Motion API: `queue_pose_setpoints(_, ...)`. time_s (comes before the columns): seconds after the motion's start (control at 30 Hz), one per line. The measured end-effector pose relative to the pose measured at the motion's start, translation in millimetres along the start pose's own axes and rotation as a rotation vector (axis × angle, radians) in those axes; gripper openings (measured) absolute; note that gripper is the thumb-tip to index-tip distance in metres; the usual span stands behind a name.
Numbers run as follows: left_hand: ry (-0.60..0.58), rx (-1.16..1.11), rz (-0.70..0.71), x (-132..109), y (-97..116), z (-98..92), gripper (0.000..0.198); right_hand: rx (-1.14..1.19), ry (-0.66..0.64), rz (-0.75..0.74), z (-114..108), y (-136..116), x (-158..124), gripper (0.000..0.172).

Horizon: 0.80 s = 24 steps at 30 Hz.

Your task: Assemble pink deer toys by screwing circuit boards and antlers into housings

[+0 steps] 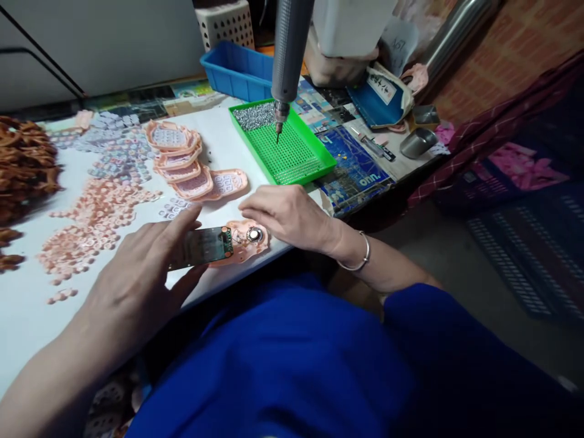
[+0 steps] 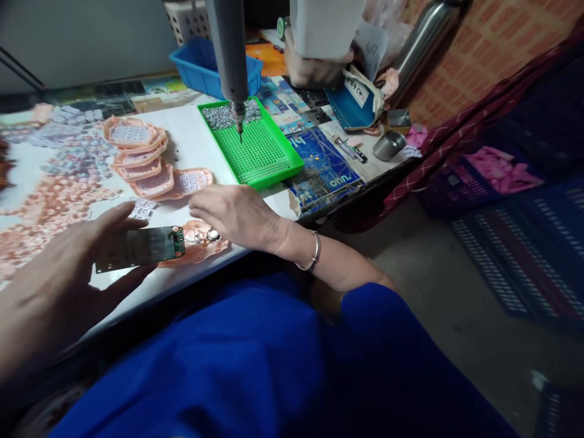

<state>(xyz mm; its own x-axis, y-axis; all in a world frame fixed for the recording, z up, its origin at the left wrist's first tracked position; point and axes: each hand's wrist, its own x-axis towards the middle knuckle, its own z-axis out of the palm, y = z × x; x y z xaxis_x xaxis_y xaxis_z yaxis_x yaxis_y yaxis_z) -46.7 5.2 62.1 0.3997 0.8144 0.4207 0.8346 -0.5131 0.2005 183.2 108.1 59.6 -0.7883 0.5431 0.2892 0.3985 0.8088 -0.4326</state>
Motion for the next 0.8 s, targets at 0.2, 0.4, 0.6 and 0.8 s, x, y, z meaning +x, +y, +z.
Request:
queue_pose_setpoints(0.2,0.076,0.032,0.128,14,7,1.8,0.089,0.290,-0.111,-0.079,0,-7,26,0.025)
queue_pose_setpoints(0.4,0.196,-0.200,-0.064,9,2,21.7,0.100,0.506,0.018,0.050,8,3,21,0.004)
queue_pose_setpoints(0.6,0.114,-0.427,-0.383,12,9,44.1,0.050,0.881,0.251,0.318,23,11,3,0.018)
queue_pose_setpoints(0.8,-0.013,-0.456,-0.452,31,19,50.5,0.027,1.022,0.285,0.422,34,8,-8,0.020)
